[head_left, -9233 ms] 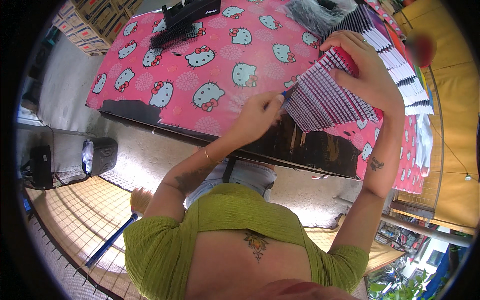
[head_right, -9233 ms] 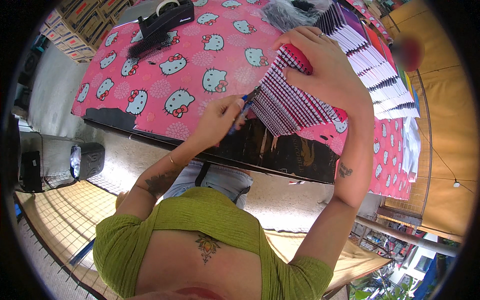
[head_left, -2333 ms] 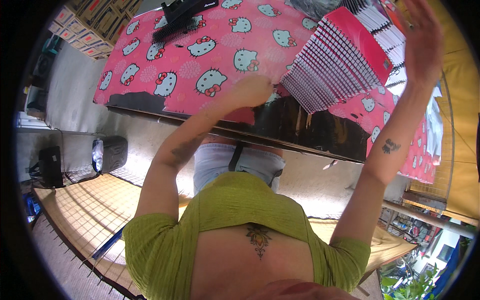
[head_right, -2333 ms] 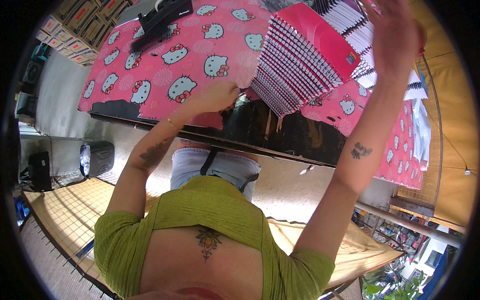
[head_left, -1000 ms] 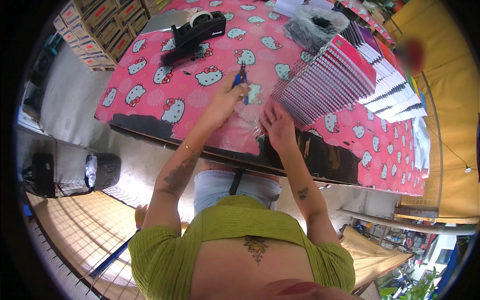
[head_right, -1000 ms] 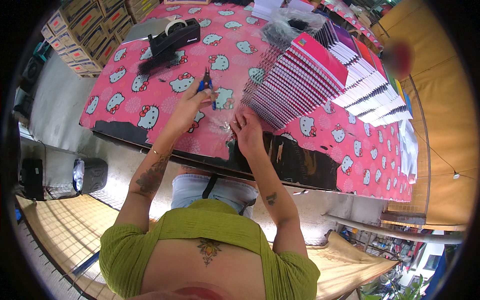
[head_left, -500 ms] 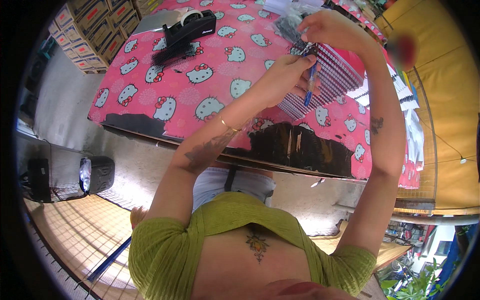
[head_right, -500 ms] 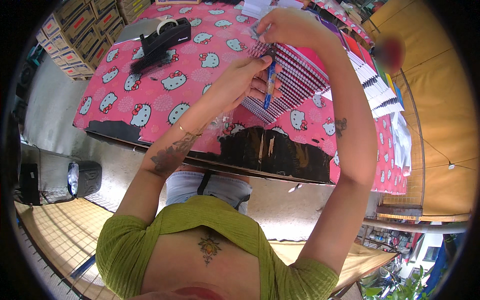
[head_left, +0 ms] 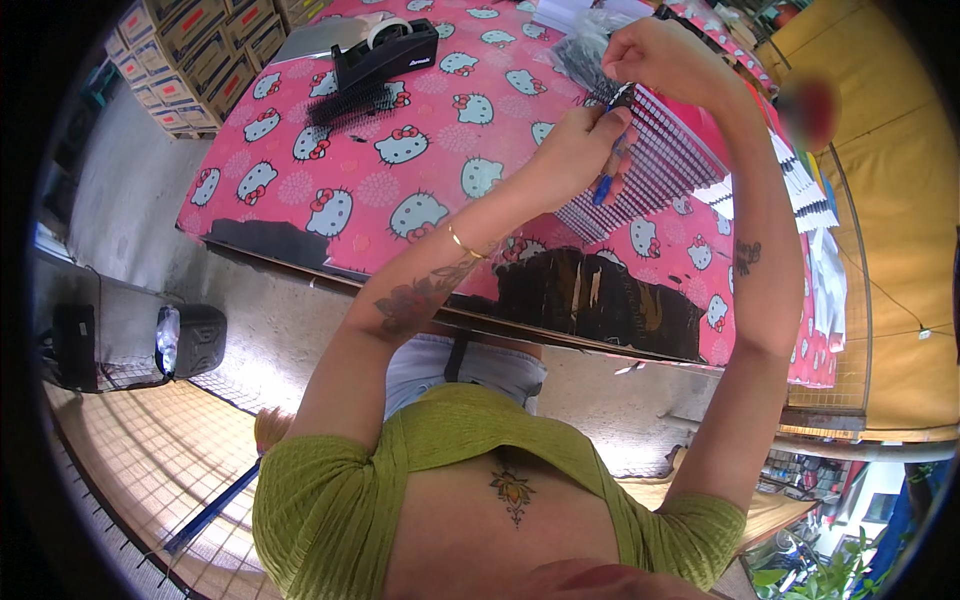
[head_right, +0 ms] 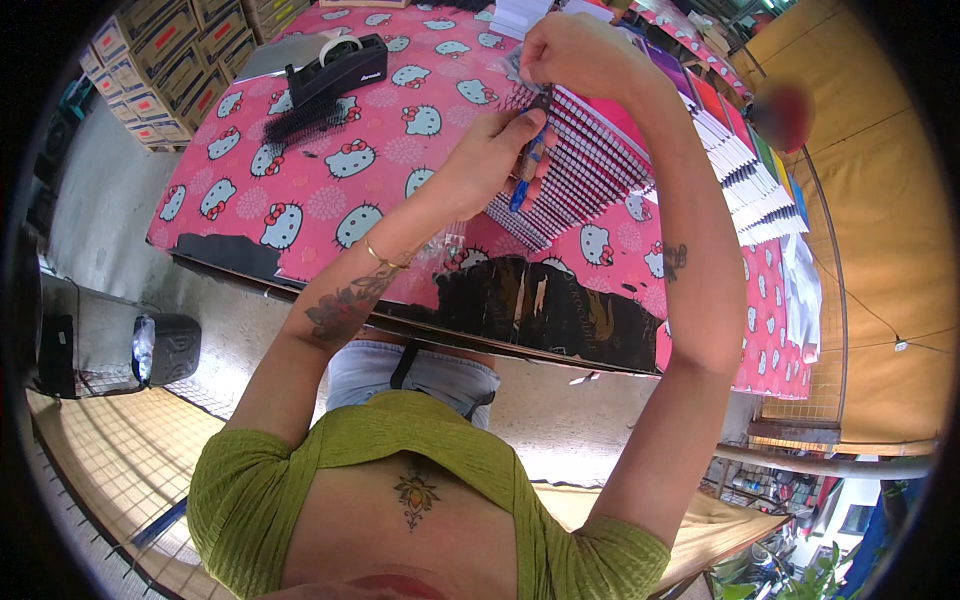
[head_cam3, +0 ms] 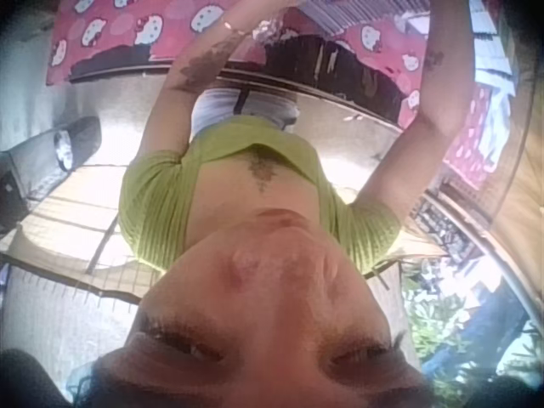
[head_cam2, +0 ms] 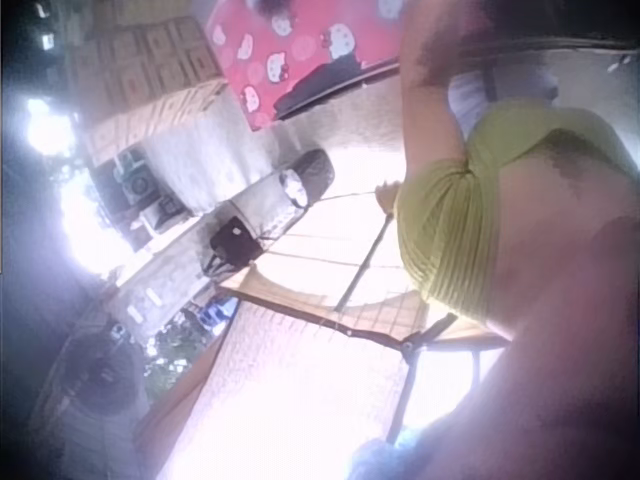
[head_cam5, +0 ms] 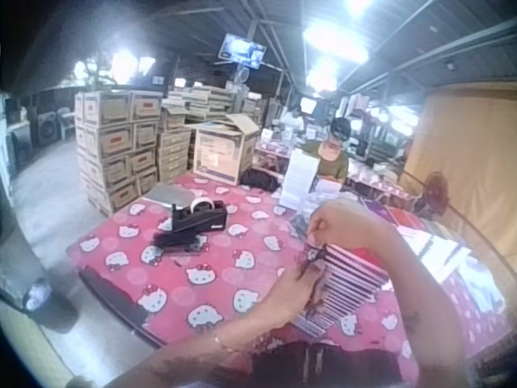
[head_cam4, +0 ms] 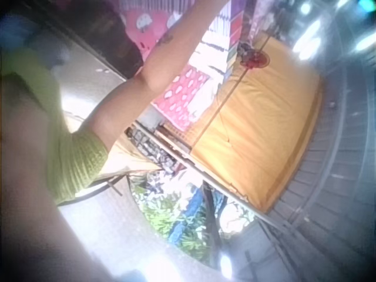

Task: The person uses scissors to trim the ends of metal spirals on a stack of notebooks, then places each trimmed notebook onto a growing stack.

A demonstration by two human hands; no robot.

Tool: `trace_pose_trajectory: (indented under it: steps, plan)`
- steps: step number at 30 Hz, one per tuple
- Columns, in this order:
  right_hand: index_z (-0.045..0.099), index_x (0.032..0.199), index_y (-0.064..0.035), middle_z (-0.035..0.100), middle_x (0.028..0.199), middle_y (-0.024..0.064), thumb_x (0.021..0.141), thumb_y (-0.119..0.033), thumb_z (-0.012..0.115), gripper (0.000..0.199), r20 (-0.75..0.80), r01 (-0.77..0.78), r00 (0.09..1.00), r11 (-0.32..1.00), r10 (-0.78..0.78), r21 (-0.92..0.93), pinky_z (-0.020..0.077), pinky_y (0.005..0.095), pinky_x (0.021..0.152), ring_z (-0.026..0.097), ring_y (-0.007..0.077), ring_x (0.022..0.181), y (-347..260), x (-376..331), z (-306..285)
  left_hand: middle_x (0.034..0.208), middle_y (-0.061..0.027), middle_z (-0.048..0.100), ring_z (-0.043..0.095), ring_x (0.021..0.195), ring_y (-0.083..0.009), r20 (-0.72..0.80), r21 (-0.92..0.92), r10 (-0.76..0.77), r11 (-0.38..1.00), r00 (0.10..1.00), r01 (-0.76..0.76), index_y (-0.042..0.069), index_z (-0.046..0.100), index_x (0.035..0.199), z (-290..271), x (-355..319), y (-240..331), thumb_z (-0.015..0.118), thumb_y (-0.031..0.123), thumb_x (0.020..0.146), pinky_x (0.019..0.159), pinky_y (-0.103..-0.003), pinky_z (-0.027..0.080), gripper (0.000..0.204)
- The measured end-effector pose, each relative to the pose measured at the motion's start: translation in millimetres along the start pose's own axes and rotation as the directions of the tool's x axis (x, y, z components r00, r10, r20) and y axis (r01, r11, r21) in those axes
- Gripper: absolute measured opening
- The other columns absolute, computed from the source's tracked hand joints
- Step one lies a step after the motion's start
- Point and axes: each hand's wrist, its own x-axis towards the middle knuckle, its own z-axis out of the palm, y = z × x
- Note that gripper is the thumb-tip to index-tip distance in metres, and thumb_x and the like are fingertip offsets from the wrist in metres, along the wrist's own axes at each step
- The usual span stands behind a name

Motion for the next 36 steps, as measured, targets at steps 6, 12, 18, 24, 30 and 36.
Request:
trace_pose_trajectory:
  steps: [6, 12, 18, 24, 30, 36]
  plan:
    - [0.070, 0.094, 0.0009, 0.071, 0.084, 0.0111, 0.080, -0.018, 0.069, 0.024, 0.021, 0.041, 0.999, 0.998, -0.042, 0.056, 0.0507, 0.0320, 0.072, 0.067, 0.0198, 0.078, -0.1, -0.2, -2.3, 0.084, -0.0106, 0.066, 0.068, 0.069, -0.0202, -0.032, 0.092, -0.045, 0.995, 0.998, 0.048, -0.002, 0.056, 0.108, 8.1, -15.4, -8.3, 0.046, 0.040, 0.099, 0.055, -0.031, 0.054, 0.045]
    - [0.070, 0.095, 0.0025, 0.071, 0.087, 0.0133, 0.079, -0.015, 0.069, 0.024, 0.171, 0.089, 0.981, 0.996, -0.086, -0.009, 0.0514, 0.0327, 0.074, 0.068, 0.0215, 0.080, -4.6, 5.9, -2.9, 0.082, -0.0099, 0.065, 0.067, 0.066, -0.0202, -0.099, 0.031, -0.045, 0.998, 0.994, 0.049, -0.002, 0.055, 0.108, 1.7, -6.0, -9.2, 0.044, 0.038, 0.099, 0.053, -0.029, 0.052, 0.043]
    - [0.069, 0.097, 0.0026, 0.070, 0.087, 0.0133, 0.080, -0.013, 0.067, 0.023, 0.104, 0.089, 0.991, 0.996, -0.089, 0.001, 0.0513, 0.0325, 0.075, 0.068, 0.0217, 0.082, 2.3, 6.5, 3.4, 0.078, -0.0085, 0.062, 0.064, 0.059, -0.0180, -0.059, 0.065, 0.027, 0.998, 0.998, -0.023, -0.002, 0.053, 0.105, -0.9, -5.9, -14.3, 0.044, 0.035, 0.100, 0.049, -0.028, 0.051, 0.038]
    - [0.064, 0.094, -0.0013, 0.067, 0.087, 0.0129, 0.084, -0.016, 0.061, 0.018, -0.119, 0.219, 0.970, 0.975, -0.213, 0.046, 0.0488, 0.0351, 0.068, 0.065, 0.0246, 0.079, 4.5, 5.6, 18.2, 0.085, -0.0106, 0.066, 0.069, 0.068, -0.0198, -0.084, 0.136, -0.009, 0.991, 0.996, 0.020, -0.003, 0.054, 0.111, -0.5, -16.1, -23.5, 0.042, 0.036, 0.100, 0.053, -0.028, 0.053, 0.042]
    - [0.065, 0.086, -0.0045, 0.066, 0.081, 0.0170, 0.082, -0.031, 0.063, 0.027, -0.002, 0.176, 0.984, 0.972, -0.179, -0.156, 0.0481, 0.0461, 0.071, 0.065, 0.0364, 0.079, 3.8, 6.2, 26.9, 0.082, -0.0095, 0.064, 0.067, 0.065, -0.0193, -0.122, 0.115, 0.001, 0.993, 0.993, 0.013, -0.003, 0.054, 0.110, -0.8, -9.7, -20.9, 0.040, 0.038, 0.100, 0.052, -0.030, 0.052, 0.044]
    - [0.060, 0.078, -0.0023, 0.061, 0.070, 0.0124, 0.084, -0.031, 0.067, 0.030, 0.001, 0.163, 0.986, 0.979, -0.164, -0.119, 0.0448, 0.0399, 0.065, 0.060, 0.0289, 0.070, 7.2, 4.9, 28.7, 0.077, -0.0077, 0.061, 0.062, 0.056, -0.0171, -0.091, 0.072, 0.047, 0.997, 0.995, -0.040, -0.003, 0.055, 0.105, 0.5, -7.4, -26.1, 0.043, 0.036, 0.100, 0.047, -0.031, 0.050, 0.040]
